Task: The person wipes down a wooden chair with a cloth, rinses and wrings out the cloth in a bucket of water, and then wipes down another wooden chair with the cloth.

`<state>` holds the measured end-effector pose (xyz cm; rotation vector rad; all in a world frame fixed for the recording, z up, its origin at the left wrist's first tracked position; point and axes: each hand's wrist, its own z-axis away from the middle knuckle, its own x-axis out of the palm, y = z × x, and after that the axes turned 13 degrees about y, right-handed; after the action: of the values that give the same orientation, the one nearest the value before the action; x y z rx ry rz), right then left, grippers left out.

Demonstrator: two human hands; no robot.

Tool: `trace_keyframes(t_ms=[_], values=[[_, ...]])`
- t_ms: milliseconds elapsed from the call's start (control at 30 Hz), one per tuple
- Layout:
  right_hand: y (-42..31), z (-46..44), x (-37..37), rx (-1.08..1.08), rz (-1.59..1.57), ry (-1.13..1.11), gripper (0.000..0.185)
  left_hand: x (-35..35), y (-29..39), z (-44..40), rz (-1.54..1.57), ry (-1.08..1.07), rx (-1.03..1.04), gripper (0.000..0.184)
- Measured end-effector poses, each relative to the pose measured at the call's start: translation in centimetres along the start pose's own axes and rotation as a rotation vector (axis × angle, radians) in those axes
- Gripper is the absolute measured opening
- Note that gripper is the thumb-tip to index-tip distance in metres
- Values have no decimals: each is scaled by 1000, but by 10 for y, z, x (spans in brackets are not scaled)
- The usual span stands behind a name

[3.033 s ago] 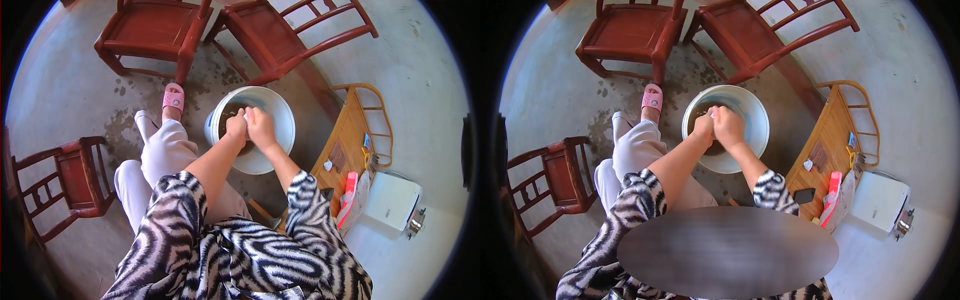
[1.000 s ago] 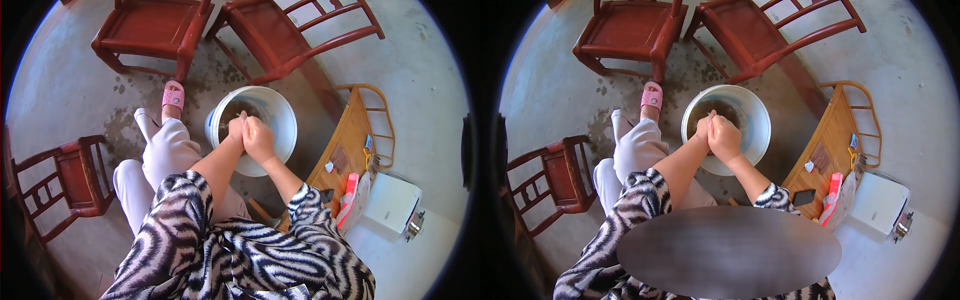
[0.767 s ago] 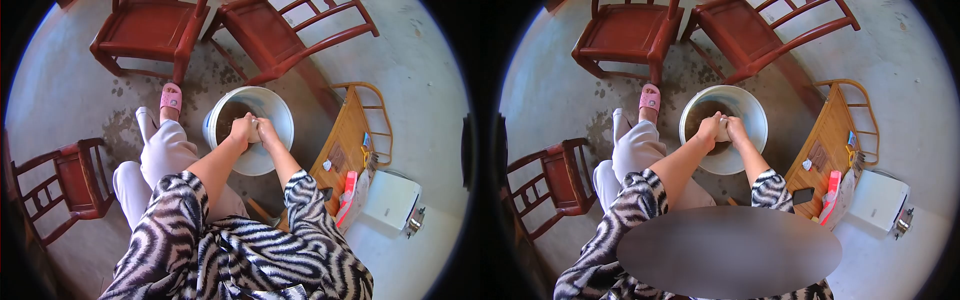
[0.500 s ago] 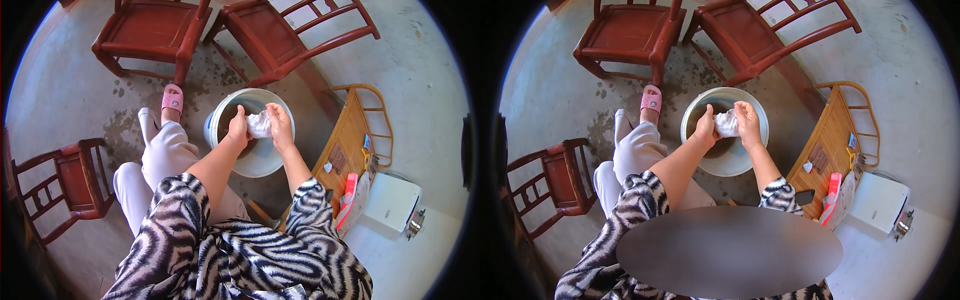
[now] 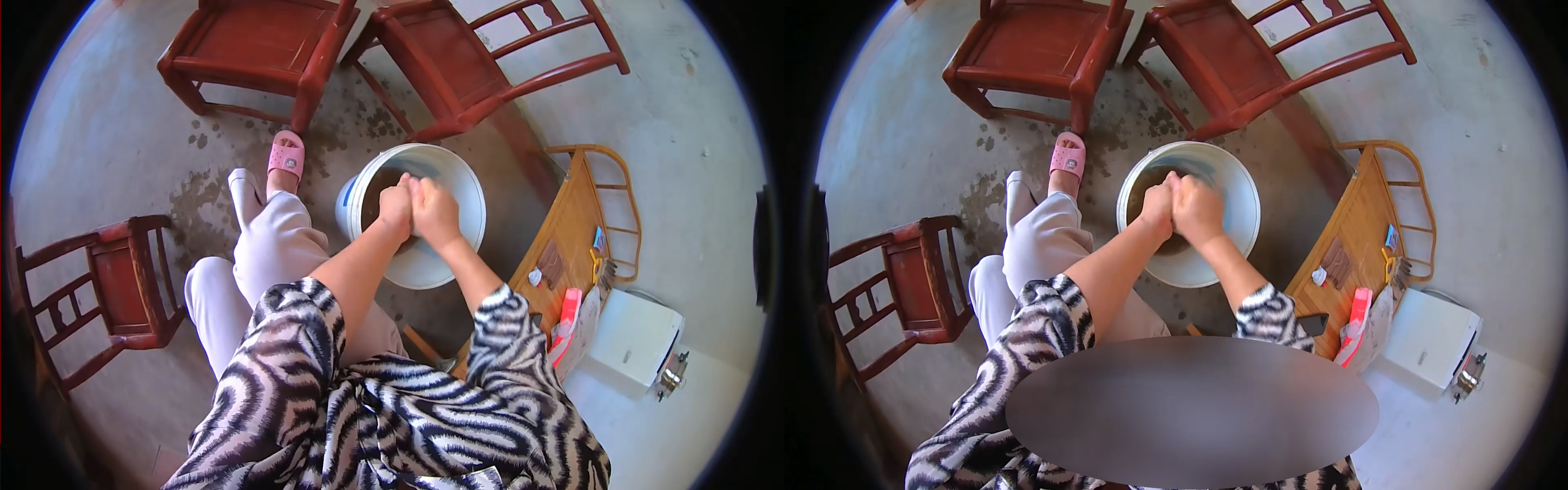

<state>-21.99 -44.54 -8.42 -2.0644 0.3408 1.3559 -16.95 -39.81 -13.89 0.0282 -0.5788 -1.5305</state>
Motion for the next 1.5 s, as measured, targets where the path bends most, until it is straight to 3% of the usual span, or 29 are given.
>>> trace_keyframes(t_ms=[67, 133, 200, 233, 267, 333, 467, 533, 600, 667, 733, 767, 833, 933, 1000, 1067, 1133, 1167, 1267, 1367, 1400, 1467, 1500], values=[[-23, 11, -13, -214, -73, 36, 32, -4, -8, -6, 16, -34, -7, 40], [-9, 5, -9, -137, -57, -12, 34, 1, -2, 0, -73, 19, -22, 42], [26, 0, 4, 209, 23, -129, 32, 9, 2, 24, 70, 80, -89, 44], [54, 2, 17, 348, -162, -175, 34, 10, 3, 25, -23, 44, -47, 42], [55, 2, 20, 341, -164, -171, 34, 11, 5, 24, -113, 12, -7, 41], [60, 10, 22, 680, -717, -104, 37, 10, 7, 22, -75, 34, -17, 41], [53, 6, 2, 753, -851, -109, 35, 5, 11, 11, 12, 89, -12, 42], [44, 3, -1, 680, -772, -77, 35, 5, 12, 12, -30, 57, 25, 44], [39, -1, -2, 341, -577, -78, 33, 9, 18, 22, -23, 52, 46, 47], [33, -2, -4, 333, -558, -86, 30, 9, 20, 27, -14, 50, 65, 51], [27, -2, -5, 213, -525, 69, 27, 7, 21, 27, -71, 24, 122, 51], [27, -2, -4, 210, -527, 65, 27, 8, 22, 27, -67, 28, 124, 51], [28, 0, -5, 403, -650, 99, 23, 9, 22, 26, 6, 95, 118, 52], [10, 2, -15, 437, -795, 77, 21, 10, 32, 35, -17, 160, 44, 53], [-4, 8, -19, 179, -647, 41, 20, 11, 23, 21, -16, 192, 80, 53], [-14, 7, -23, -271, -335, 76, 17, 9, 13, 10, -12, 227, 114, 53], [-8, 5, -16, -274, -231, 105, 19, 6, 5, 6, 28, 70, 99, 51], [-3, 1, -9, -282, -129, 136, 22, 12, 3, 10, 55, 50, 51, 48], [26, -11, 8, -14, 62, 9, 27, 14, 6, 15, -146, 78, 145, 42], [18, -4, 4, -11, 126, -4, 30, 10, 5, 13, -31, 18, 76, 43], [7, -4, 0, -15, 117, 2, 30, 8, 9, 9, -31, 20, 87, 43], [-14, 5, -14, -259, -13, 60, 35, 2, 8, 6, 16, -8, 107, 43], [-23, 6, -20, -274, 23, 50, 36, 0, 10, 3, -6, -22, 26, 42]])
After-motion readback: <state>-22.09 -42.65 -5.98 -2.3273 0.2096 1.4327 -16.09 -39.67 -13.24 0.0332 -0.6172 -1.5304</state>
